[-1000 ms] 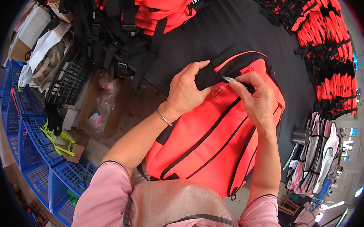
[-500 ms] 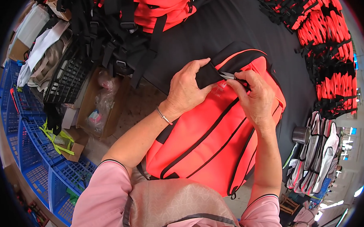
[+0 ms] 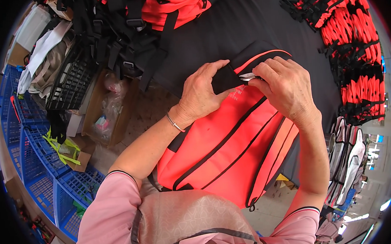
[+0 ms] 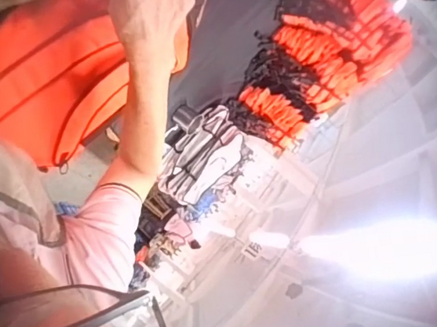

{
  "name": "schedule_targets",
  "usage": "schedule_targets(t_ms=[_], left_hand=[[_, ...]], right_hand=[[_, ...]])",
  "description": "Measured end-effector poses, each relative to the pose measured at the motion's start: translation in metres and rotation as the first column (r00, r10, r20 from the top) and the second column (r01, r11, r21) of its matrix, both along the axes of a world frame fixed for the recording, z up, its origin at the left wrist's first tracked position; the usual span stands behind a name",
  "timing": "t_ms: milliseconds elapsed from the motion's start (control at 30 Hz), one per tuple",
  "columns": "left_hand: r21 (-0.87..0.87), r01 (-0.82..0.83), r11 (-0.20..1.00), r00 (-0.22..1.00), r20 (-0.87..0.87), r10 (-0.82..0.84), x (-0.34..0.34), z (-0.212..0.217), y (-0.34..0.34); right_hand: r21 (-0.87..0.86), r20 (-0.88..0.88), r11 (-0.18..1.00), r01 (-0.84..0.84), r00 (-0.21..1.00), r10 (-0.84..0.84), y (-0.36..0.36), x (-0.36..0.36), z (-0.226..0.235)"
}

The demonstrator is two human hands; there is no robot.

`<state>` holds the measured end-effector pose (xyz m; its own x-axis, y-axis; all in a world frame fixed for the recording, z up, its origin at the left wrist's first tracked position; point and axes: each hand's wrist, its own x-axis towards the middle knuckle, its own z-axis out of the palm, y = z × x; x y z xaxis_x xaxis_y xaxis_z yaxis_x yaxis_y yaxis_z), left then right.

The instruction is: Checking and assembling components of a bright red backpack, including the liner and straps.

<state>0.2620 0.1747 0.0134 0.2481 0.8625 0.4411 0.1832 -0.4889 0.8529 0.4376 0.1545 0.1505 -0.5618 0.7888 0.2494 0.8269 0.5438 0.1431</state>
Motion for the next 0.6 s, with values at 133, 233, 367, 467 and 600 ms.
schedule_targets(t_ms=[133,233,367,467,600], left_hand=[[0.008,0.009,1.000,1.000,-0.008,-0.009,0.000,-0.001,0.001],[-0.031,0.037,0.999,0.999,0.040,-0.035,0.000,-0.004,0.002],[-0.044,0.015,0.999,0.999,0.039,-0.013,0.001,-0.005,0.002],[-0.043,0.008,0.999,1.000,0.023,-0.007,0.001,-0.002,0.001],[-0.041,-0.015,0.999,1.000,0.008,0.015,0.001,-0.002,0.001]], right_hand=[[-0.019,-0.004,0.995,-0.094,0.996,0.094,0.004,0.002,0.001],[-0.252,-0.240,0.967,0.022,0.967,-0.085,0.000,0.006,-0.001],[-0.359,-0.440,0.924,0.130,0.850,-0.290,-0.010,0.016,-0.008],[-0.230,-0.446,0.958,0.172,0.856,-0.261,-0.015,0.011,-0.016],[-0.150,-0.281,0.967,0.205,0.929,-0.240,-0.014,0.003,-0.015]])
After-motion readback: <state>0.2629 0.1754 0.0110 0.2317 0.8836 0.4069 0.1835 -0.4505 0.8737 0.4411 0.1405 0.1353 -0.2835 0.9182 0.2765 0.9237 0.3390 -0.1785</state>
